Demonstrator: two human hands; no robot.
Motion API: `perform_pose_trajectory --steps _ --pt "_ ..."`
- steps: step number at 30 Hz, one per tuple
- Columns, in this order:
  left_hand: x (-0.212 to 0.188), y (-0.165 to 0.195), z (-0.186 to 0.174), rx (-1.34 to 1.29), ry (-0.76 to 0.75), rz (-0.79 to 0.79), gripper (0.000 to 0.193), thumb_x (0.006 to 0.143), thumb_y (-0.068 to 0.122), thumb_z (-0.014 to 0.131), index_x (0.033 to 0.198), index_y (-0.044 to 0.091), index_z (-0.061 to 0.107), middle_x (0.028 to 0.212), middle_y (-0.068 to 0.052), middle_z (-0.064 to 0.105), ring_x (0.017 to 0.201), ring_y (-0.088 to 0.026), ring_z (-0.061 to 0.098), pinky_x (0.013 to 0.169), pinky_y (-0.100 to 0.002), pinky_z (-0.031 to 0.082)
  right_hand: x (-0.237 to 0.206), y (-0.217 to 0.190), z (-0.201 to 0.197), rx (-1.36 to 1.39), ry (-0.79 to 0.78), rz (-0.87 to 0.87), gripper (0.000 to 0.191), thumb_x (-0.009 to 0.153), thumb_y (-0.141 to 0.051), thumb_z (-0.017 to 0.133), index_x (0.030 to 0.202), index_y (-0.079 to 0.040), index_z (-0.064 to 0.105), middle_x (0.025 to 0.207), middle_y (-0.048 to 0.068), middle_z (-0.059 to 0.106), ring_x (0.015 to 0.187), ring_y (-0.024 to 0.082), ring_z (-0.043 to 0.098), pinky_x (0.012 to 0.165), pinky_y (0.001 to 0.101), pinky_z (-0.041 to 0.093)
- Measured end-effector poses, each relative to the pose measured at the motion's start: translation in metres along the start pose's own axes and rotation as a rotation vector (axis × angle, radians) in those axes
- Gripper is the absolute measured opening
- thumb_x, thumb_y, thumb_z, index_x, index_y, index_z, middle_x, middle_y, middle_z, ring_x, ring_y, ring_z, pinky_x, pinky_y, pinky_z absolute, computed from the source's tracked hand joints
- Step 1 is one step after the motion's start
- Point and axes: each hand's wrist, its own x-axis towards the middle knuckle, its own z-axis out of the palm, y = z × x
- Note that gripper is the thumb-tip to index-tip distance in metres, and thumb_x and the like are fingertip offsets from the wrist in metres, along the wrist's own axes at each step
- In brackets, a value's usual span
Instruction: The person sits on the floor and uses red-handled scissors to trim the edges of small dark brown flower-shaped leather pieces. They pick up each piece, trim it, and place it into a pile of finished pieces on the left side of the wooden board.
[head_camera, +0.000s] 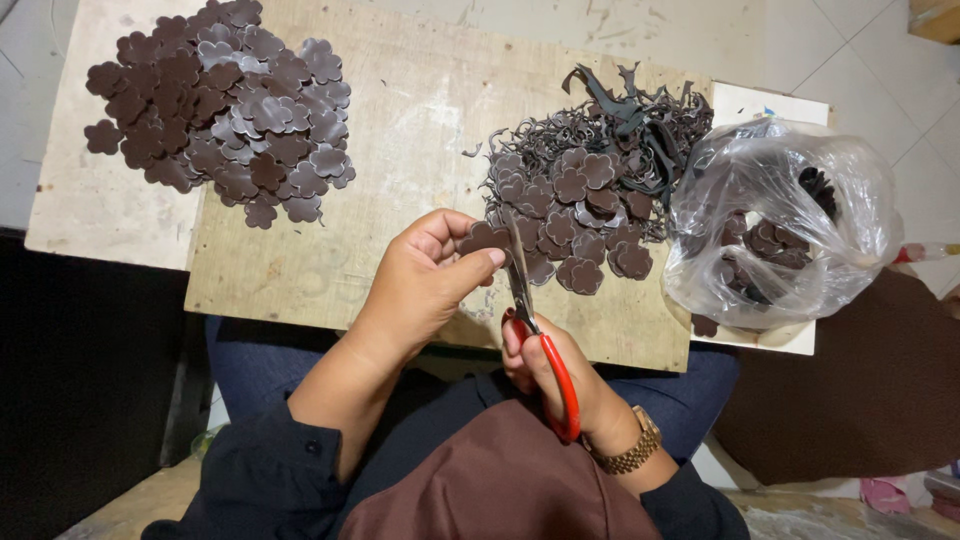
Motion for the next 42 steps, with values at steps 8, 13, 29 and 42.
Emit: perform_pose_trajectory --steps 8,13,29,42 --pt "0.000 -0.001 0.000 0.047 0.009 -0.013 0.023 0.088 0.002 0.075 0.107 0.000 0.061 0.093 -0.005 0.072 0.074 -0.006 0.063 0.066 -0.021 0.051 0.002 -0.006 0.000 -0.083 -0.065 -0.020 0.057 0.102 -0.064 0.048 0.107 -0.007 0.049 0.088 0.000 0.045 0.077 0.010 0.041 0.070 0.0243 0.040" --pt "-0.001 -0.003 0.001 0.049 0.008 -0.013 0.023 0.087 0.002 0.075 0.106 0.000 0.061 0.092 -0.004 0.072 0.074 -0.004 0.063 0.066 -0.020 0.051 0.002 -0.009 0.002 -0.094 -0.060 -0.035 0.057 0.103 -0.063 0.047 0.107 -0.007 0.049 0.087 -0.001 0.044 0.077 0.010 0.040 0.069 0.0242 0.039" --pt "0.000 -0.005 0.000 0.041 0.010 0.007 0.025 0.088 0.002 0.075 0.109 0.000 0.060 0.091 -0.004 0.071 0.074 -0.004 0.062 0.064 -0.020 0.050 0.001 0.001 0.001 -0.042 0.010 -0.014 0.054 0.103 -0.061 0.050 0.098 -0.008 0.047 0.079 -0.002 0.042 0.066 0.009 0.036 0.058 0.0233 0.035" --pt "0.002 -0.002 0.002 0.077 0.012 -0.078 0.015 0.093 0.016 0.070 0.098 0.002 0.070 0.090 -0.003 0.074 0.081 -0.007 0.065 0.070 -0.024 0.053 0.001 0.001 0.001 0.043 0.018 -0.042 0.049 0.105 -0.058 0.050 0.100 -0.009 0.046 0.081 -0.002 0.041 0.069 0.009 0.036 0.061 0.0221 0.035"
